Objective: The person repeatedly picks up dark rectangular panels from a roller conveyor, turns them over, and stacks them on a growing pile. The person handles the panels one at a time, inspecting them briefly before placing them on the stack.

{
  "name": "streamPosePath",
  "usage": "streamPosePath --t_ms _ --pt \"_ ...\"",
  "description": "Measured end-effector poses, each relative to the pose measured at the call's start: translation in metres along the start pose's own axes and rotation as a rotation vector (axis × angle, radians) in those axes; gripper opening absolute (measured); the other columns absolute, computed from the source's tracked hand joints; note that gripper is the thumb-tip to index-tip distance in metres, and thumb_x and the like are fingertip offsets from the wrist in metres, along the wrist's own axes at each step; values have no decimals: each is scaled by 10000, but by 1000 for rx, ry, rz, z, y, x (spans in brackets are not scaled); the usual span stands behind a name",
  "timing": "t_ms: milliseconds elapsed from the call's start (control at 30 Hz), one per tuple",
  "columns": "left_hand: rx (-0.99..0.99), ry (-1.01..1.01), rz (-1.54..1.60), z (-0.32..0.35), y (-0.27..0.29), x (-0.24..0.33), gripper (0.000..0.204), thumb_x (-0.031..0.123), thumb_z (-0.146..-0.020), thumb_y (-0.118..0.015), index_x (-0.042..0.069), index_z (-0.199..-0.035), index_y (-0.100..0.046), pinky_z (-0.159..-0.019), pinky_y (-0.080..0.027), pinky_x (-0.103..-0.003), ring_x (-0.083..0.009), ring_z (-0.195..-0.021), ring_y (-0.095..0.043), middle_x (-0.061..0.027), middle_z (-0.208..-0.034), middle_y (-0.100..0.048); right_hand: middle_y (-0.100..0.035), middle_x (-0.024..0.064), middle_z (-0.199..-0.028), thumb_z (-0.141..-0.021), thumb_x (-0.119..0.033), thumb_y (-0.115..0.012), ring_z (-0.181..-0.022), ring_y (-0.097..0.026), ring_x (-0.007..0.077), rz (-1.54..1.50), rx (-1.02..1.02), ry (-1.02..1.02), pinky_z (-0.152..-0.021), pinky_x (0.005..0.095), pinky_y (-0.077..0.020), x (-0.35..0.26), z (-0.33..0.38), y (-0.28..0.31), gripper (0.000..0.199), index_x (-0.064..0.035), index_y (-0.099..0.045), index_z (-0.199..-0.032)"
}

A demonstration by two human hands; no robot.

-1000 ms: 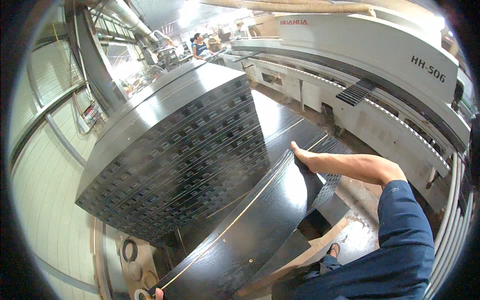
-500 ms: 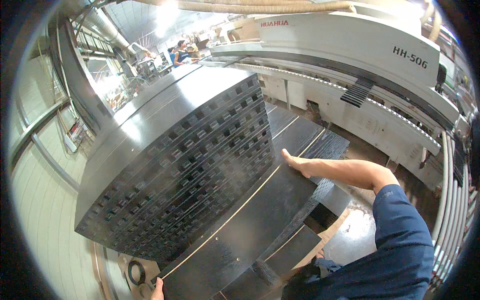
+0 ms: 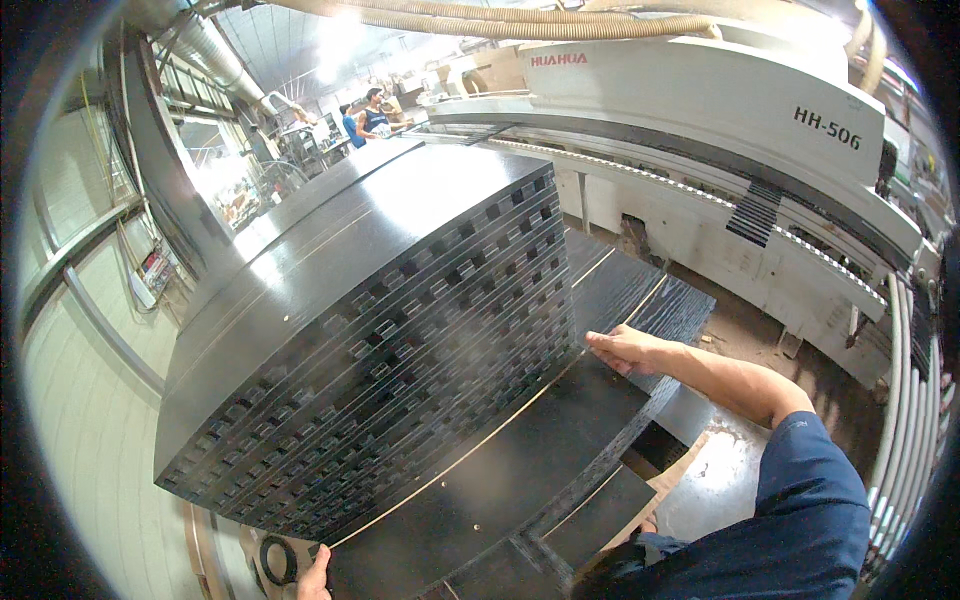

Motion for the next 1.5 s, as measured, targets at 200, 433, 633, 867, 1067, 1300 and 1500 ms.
streamPosePath --t_ms 200,433,633,867,1067,1300,1500 --pt "-53 -21 29 -20 -9 -4 742 467 -789 -761 -27 -1298 -541 -956 -463 -390 -242 -1150 -542 -137 -1285 -570 -663 79 -1195 -977 -430 -559 -1058 -616 192 32 -48 14 -946 336 -480 22 -7 -13 528 -15 -595 -1300" --pt "-131 -48 87 -45 -26 -13 670 428 -788 -762 -9 -1259 -568 -942 -463 -392 -246 -1102 -558 -129 -1226 -594 -628 92 -1251 -959 -423 -593 -1140 -582 189 -42 10 101 -994 331 -448 31 -28 -17 578 4 -542 -1346" --pt "-314 -69 308 -87 -32 -40 609 395 -788 -762 7 -1225 -592 -929 -463 -393 -249 -1061 -573 -122 -1176 -614 -655 81 -1202 -939 -397 -618 -1097 -603 183 -7 99 242 -980 334 -458 34 -45 -15 545 -5 -576 -1315" --pt "-569 107 614 -155 -54 -93 538 357 -787 -763 26 -1185 -619 -915 -464 -394 -253 -1013 -589 -113 -1117 -637 -677 51 -1097 -968 -295 -543 -970 -613 146 -128 -7 180 -920 302 -463 29 -29 -18 349 -17 -653 -1147" --pt "-515 156 765 -161 -67 -116 398 392 -886 -675 47 -1084 -658 -786 -487 -392 -273 -874 -612 -120 -1010 -677 -703 85 -1033 -951 -402 -575 -887 -667 188 -298 -142 191 -816 321 -536 39 -37 -24 417 -24 -675 -1096" --pt "-546 87 729 -183 -83 -128 345 355 -887 -657 54 -1055 -658 -790 -502 -401 -264 -861 -629 -111 -966 -687 -710 108 -1006 -966 -366 -551 -850 -684 199 -400 -87 55 -780 333 -565 43 -51 -9 415 9 -665 -1102" --pt "-597 144 835 -127 -72 -94 325 368 -896 -637 68 -1017 -667 -751 -507 -387 -251 -824 -634 -95 -939 -694 -708 105 -997 -945 -393 -571 -826 -679 199 -337 -95 91 -769 338 -561 42 -45 -6 423 -7 -671 -1085"
Point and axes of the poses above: each hand's wrist, its own z-axis away from the middle knuckle, its own y-axis out of the back of the hand, x = y × z, the point moved 3 cm from there along -z, towards the middle knuckle
